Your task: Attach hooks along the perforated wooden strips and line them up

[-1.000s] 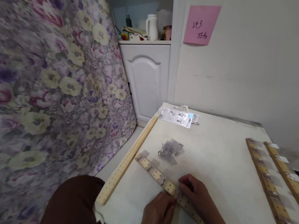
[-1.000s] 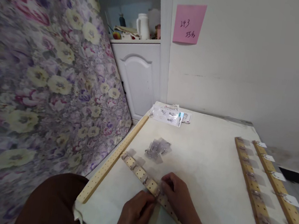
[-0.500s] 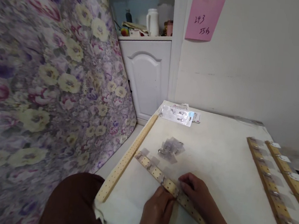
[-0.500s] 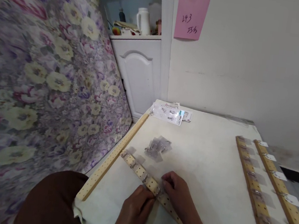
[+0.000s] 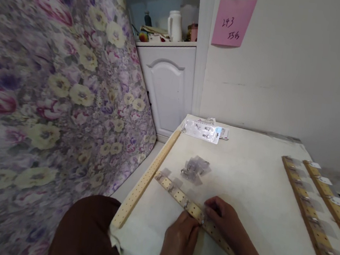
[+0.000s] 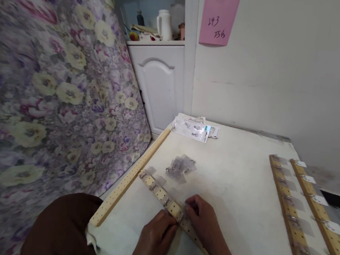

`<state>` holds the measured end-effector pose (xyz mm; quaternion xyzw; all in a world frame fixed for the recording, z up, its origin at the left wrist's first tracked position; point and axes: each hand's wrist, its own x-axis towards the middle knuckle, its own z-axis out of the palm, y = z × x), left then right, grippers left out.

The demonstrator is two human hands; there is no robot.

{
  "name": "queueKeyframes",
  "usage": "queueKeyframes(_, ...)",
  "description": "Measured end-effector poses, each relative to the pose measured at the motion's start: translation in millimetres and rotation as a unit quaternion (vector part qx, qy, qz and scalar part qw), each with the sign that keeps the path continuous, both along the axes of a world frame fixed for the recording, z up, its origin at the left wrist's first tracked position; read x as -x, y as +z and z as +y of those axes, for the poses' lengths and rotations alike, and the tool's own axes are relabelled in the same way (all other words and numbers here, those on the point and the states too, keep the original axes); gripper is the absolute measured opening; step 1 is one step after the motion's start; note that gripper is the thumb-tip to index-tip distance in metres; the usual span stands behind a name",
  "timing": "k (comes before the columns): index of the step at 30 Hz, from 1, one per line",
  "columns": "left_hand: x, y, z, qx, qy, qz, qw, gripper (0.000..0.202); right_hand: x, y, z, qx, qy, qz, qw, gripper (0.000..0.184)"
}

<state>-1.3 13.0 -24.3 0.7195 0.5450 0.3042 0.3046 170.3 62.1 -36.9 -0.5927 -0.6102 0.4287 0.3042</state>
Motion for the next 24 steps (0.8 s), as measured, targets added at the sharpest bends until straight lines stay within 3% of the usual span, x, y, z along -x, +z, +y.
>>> queueKeyframes(12,-0.1,-4.6,-0.5,-0.006,-0.008,0.011,1.0,0.017,1.1,1.0,-0.6,-0.005,-0.007,0.006,1.0,0.014)
queueKeyframes(24,-1.0,2.3,-0.9,-0.009,-0.009,0.018,1.0,0.017,0.8,2.7,-1.6,-0.006,0.0,-0.014,1.0,0.016)
